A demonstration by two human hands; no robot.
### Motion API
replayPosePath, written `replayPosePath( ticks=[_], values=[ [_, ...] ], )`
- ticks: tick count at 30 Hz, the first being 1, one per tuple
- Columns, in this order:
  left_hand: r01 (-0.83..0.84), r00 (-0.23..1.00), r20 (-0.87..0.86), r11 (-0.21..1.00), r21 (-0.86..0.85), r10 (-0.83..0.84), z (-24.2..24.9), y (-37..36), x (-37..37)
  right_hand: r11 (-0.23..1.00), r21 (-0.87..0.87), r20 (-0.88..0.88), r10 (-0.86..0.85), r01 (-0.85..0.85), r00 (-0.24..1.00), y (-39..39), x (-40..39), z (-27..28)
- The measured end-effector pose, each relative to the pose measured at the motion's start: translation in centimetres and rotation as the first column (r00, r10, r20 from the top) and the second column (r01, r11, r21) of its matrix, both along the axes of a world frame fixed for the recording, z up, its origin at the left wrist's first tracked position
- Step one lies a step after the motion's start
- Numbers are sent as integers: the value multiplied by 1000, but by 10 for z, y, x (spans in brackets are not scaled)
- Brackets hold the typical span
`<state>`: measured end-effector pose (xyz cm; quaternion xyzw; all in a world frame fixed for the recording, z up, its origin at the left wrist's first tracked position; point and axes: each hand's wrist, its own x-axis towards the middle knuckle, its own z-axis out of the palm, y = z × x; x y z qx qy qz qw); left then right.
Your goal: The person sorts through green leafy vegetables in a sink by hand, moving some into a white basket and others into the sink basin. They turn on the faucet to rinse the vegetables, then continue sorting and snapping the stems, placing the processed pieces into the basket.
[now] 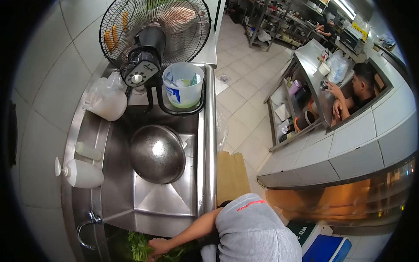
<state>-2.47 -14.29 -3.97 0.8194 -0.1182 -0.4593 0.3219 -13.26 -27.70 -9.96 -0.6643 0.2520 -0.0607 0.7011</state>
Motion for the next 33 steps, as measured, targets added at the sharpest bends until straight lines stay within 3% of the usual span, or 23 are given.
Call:
replayPosePath(
  ticks=[3,5,6,7,8,9,10,11,12,13,14,16,18,19,21,22,23,24,26,28,30,33],
  values=[
    [-24,1000,-10,997,-76,23,-3,11,-4,998,-59,27,22,-20,999,2,2,5],
    [-19,994,105,992,-125,32,-29,25,11,963,-266,179,7,41,984,1,6,-3],
    [-127,951,243,956,-264,194,-29,28,3,946,-320,205,14,53,979,1,13,-16],
    [-243,940,153,915,-322,304,-10,24,-8,948,-315,201,14,51,979,-11,5,4],
    [-258,942,130,917,-303,308,-7,33,-4,955,-291,220,20,46,975,-16,12,-9],
    [-237,942,190,948,-211,277,-3,41,-2,957,-290,-43,-6,-7,999,-23,14,-2],
    [-306,913,208,926,-220,351,-14,52,0,998,-45,-59,48,-51,997,-47,-2,52],
    [-166,857,408,918,-360,315,-60,78,16,959,-263,286,-29,108,958,-44,15,-2],
    [-296,902,266,935,-195,341,-32,72,5,993,-110,198,-17,39,980,-53,13,-6],
    [-308,888,304,937,-168,346,-54,83,13,936,337,-115,-63,99,991,-64,9,41],
    [-251,852,396,931,-264,342,-77,93,20,917,380,28,-144,122,989,-66,11,23],
    [-254,867,334,904,-344,370,-51,78,10,837,521,-28,-181,169,983,-66,8,32],
    [-176,897,316,906,-385,309,-19,65,-1,822,559,-24,-115,109,993,-65,6,36],
    [-115,902,344,913,-391,261,0,58,-9,837,532,-41,-124,127,991,-60,5,44],
    [171,888,455,871,-461,67,20,46,-21,870,476,-68,-106,126,992,-51,8,56],
    [192,913,407,875,-444,6,24,42,-28,891,438,-84,-95,123,992,-45,10,59],
    [245,875,484,887,-392,-27,30,36,-35,900,419,-69,-102,121,992,-38,14,60],
    [233,831,555,928,-290,-36,41,31,-41,903,415,-62,-96,113,993,-29,17,63],
    [175,732,680,951,-255,48,42,22,-35,930,349,-23,-112,113,993,-11,23,70],
    [59,797,603,993,-105,16,57,19,-23,946,321,36,-69,54,997,0,28,67],
    [90,827,561,980,-178,26,39,27,-1,966,250,12,72,-73,997,6,31,66],
    [220,892,452,886,-407,-14,39,43,16,975,174,9,142,-141,990,8,30,80]
  ],
)
